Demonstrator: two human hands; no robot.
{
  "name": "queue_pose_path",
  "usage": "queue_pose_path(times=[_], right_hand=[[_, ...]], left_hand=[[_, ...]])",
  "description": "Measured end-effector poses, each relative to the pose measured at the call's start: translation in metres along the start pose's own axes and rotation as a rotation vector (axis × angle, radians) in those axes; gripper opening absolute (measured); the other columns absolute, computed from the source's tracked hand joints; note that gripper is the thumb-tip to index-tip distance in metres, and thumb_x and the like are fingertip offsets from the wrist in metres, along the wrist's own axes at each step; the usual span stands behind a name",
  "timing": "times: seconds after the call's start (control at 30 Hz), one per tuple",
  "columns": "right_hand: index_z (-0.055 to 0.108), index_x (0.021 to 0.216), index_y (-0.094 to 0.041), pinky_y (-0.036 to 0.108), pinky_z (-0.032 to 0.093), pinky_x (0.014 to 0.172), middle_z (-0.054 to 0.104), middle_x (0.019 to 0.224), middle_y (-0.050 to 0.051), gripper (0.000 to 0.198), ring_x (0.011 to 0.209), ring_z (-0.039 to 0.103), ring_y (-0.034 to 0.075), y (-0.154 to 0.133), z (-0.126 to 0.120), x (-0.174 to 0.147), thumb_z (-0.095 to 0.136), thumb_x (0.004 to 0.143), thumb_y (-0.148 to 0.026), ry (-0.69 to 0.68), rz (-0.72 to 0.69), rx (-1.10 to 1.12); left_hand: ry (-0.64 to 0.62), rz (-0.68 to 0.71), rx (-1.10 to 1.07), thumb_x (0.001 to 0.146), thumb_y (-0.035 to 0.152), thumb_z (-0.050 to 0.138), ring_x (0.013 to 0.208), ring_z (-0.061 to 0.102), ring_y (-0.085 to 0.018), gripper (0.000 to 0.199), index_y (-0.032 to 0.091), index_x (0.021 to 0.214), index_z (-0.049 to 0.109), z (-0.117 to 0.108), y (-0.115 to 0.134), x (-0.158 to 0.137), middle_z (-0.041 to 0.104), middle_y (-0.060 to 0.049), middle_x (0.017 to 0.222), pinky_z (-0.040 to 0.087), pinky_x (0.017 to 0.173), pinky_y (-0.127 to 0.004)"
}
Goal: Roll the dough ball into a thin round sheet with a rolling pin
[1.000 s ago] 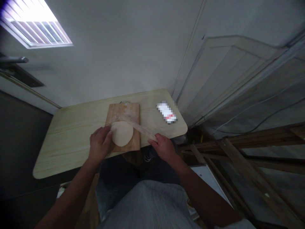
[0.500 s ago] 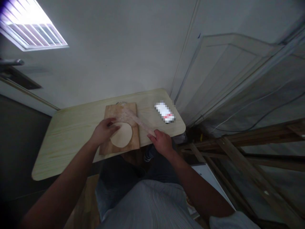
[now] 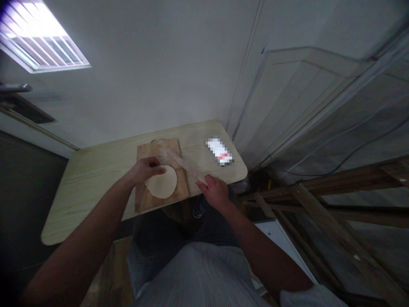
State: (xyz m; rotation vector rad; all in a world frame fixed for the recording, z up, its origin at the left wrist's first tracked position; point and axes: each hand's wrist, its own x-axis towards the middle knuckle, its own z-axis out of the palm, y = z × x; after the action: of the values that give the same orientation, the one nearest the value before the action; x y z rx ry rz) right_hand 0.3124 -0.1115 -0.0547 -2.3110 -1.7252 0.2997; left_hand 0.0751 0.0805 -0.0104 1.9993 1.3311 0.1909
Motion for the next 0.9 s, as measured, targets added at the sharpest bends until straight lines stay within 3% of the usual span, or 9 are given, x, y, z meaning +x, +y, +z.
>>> queue_pose_path(times=[0.2, 0.3, 0.47, 0.57, 0.7, 0.8, 0.87, 0.9], right_hand=[[0.061, 0.088, -0.021, 0.030, 0.026, 0.063, 0.069, 0.082, 0.004, 0.040, 0.073, 0.059, 0.018, 0.000, 0.002, 0.000, 0.044, 0.100, -0.055, 0.017, -0.008, -0.016], [0.061, 0.088, -0.021, 0.030, 0.025, 0.062, 0.069, 0.081, 0.004, 0.040, 0.072, 0.059, 0.018, 0.000, 0.002, 0.000, 0.045, 0.100, -0.055, 0.019, -0.004, -0.021], [0.061, 0.088, -0.021, 0.030, 0.024, 0.062, 0.070, 0.082, 0.004, 0.039, 0.073, 0.059, 0.018, -0.001, 0.001, -0.001, 0.045, 0.100, -0.054, 0.026, -0.006, -0.019], [0.061, 0.087, -0.021, 0.030, 0.024, 0.062, 0.070, 0.082, 0.004, 0.040, 0.073, 0.059, 0.018, -0.001, 0.002, -0.001, 0.045, 0.100, -0.055, 0.024, -0.002, -0.031], [0.061, 0.088, -0.021, 0.030, 0.025, 0.063, 0.070, 0.083, 0.004, 0.041, 0.073, 0.060, 0.018, -0.001, 0.001, 0.000, 0.044, 0.100, -0.056, 0.006, 0.010, -0.044], [0.061, 0.089, -0.021, 0.030, 0.026, 0.063, 0.070, 0.083, 0.005, 0.042, 0.074, 0.060, 0.019, -0.001, 0.001, 0.000, 0.043, 0.100, -0.056, 0.005, 0.014, -0.042], [0.061, 0.089, -0.021, 0.030, 0.026, 0.064, 0.070, 0.083, 0.006, 0.041, 0.075, 0.060, 0.019, -0.001, 0.001, -0.001, 0.043, 0.101, -0.056, 0.008, 0.013, -0.040], [0.061, 0.089, -0.021, 0.030, 0.027, 0.064, 0.070, 0.083, 0.006, 0.041, 0.075, 0.060, 0.019, -0.001, 0.001, -0.001, 0.043, 0.101, -0.055, 0.007, 0.010, -0.037]], left_hand=[[-0.111, -0.010, 0.047, 0.063, 0.046, 0.072, 0.073, 0.064, -0.021, 0.035, 0.019, 0.085, 0.069, -0.008, 0.003, -0.002, 0.072, -0.006, 0.083, 0.043, 0.061, -0.029], [-0.215, -0.035, 0.069, 0.066, 0.049, 0.067, 0.067, 0.063, -0.021, 0.034, 0.019, 0.081, 0.073, -0.011, 0.004, -0.007, 0.071, -0.005, 0.074, 0.042, 0.058, -0.029], [-0.228, -0.046, -0.168, 0.068, 0.052, 0.069, 0.059, 0.060, -0.018, 0.037, 0.019, 0.085, 0.074, -0.021, 0.007, -0.021, 0.071, -0.004, 0.072, 0.040, 0.052, -0.028], [-0.107, -0.065, -0.339, 0.067, 0.050, 0.073, 0.057, 0.060, -0.017, 0.039, 0.018, 0.090, 0.074, -0.036, 0.013, -0.031, 0.071, -0.004, 0.072, 0.042, 0.052, -0.027], [0.255, 0.024, -0.318, 0.076, 0.049, 0.069, 0.073, 0.068, -0.020, 0.039, 0.020, 0.101, 0.073, -0.035, 0.021, -0.046, 0.076, -0.005, 0.088, 0.052, 0.065, -0.031], [0.440, 0.182, -0.077, 0.087, 0.039, 0.057, 0.103, 0.070, -0.025, 0.033, 0.024, 0.113, 0.072, -0.003, 0.017, -0.062, 0.076, -0.006, 0.112, 0.053, 0.093, -0.040], [0.390, 0.322, 0.116, 0.088, 0.029, 0.056, 0.125, 0.061, -0.027, 0.028, 0.024, 0.110, 0.072, 0.026, 0.008, -0.075, 0.072, -0.006, 0.124, 0.037, 0.114, -0.050], [0.344, 0.354, 0.177, 0.089, 0.027, 0.055, 0.127, 0.060, -0.027, 0.026, 0.026, 0.107, 0.073, 0.040, 0.003, -0.081, 0.073, -0.005, 0.124, 0.030, 0.119, -0.054]])
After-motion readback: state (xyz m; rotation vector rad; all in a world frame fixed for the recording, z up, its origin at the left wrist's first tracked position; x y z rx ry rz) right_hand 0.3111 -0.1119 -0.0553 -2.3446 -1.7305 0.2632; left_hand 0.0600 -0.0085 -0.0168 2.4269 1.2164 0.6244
